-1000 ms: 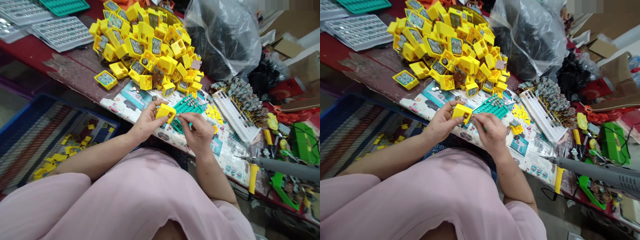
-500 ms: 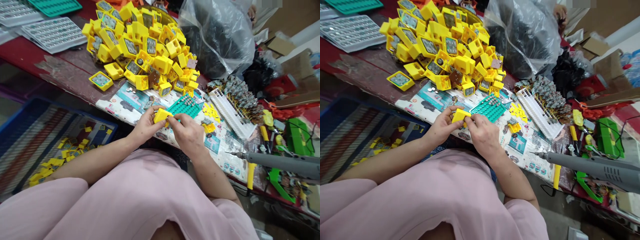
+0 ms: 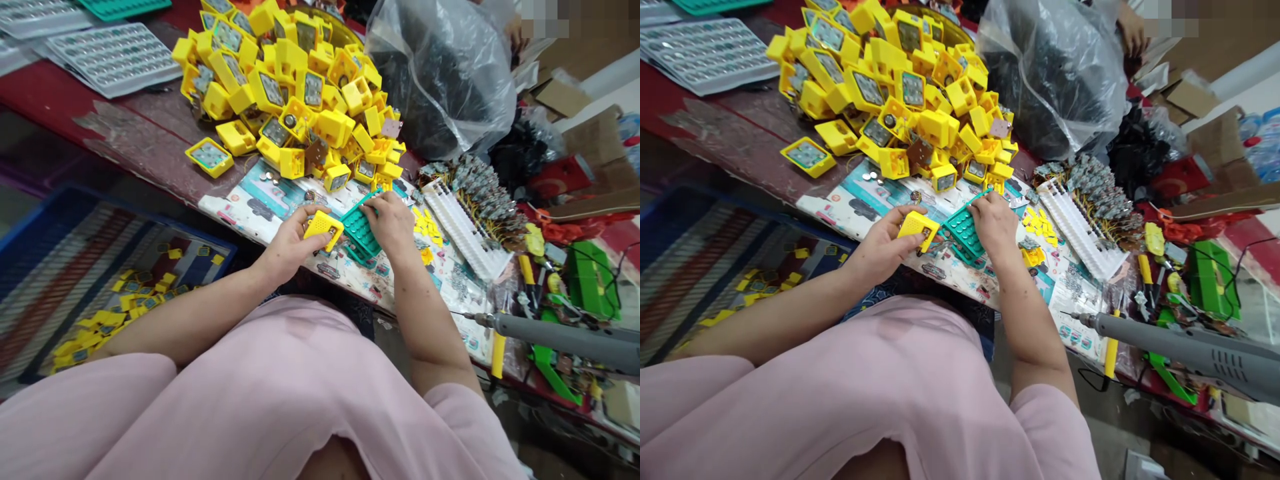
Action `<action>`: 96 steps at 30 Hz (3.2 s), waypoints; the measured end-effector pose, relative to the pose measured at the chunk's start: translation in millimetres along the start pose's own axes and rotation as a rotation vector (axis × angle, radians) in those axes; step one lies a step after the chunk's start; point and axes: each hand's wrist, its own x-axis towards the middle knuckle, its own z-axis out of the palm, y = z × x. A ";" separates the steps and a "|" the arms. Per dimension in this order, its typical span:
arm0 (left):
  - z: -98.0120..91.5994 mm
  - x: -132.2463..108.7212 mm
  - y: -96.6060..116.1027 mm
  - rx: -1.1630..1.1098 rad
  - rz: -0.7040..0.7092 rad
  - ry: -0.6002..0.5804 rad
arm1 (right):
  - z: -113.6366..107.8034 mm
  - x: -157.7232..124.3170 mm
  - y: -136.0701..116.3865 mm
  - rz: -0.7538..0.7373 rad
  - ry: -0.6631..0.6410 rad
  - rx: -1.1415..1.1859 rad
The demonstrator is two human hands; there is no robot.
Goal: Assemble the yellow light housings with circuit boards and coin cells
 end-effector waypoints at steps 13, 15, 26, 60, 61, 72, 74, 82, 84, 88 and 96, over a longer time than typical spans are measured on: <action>7.8 5.8 -5.5 0.109 0.041 0.092 | 1.5 2.3 5.0 -0.031 -0.006 0.173; 8.0 6.3 -5.1 0.116 0.047 0.087 | 0.3 -1.1 3.4 -0.067 -0.014 0.172; 4.3 8.9 -8.9 0.086 0.043 0.066 | -2.6 -10.0 -5.2 -0.060 0.154 0.389; 22.3 -7.8 -6.3 0.209 0.014 -0.029 | -20.7 -91.7 -32.0 -0.252 0.537 0.273; 23.5 -7.7 -6.8 0.196 0.010 -0.028 | -21.1 -92.8 -31.5 -0.249 0.544 0.284; 36.2 -12.6 -15.6 0.191 0.044 -0.096 | -19.8 -115.2 -16.0 -0.420 0.736 0.154; 37.3 -13.5 -16.8 0.197 0.032 -0.101 | -18.9 -117.3 -14.5 -0.405 0.740 0.153; 38.9 -13.8 -22.2 0.264 -0.003 -0.144 | -22.7 -121.9 -12.8 -0.349 0.654 0.095; 38.7 -12.7 -22.8 0.279 -0.047 -0.152 | -22.0 -123.1 -12.1 -0.342 0.561 0.053; 40.0 -8.8 -21.1 0.280 -0.114 -0.163 | -17.0 -127.1 -14.6 -0.290 0.523 0.047; 41.5 -5.9 -18.2 0.226 -0.200 -0.136 | -27.8 -102.4 14.9 -0.044 0.304 0.768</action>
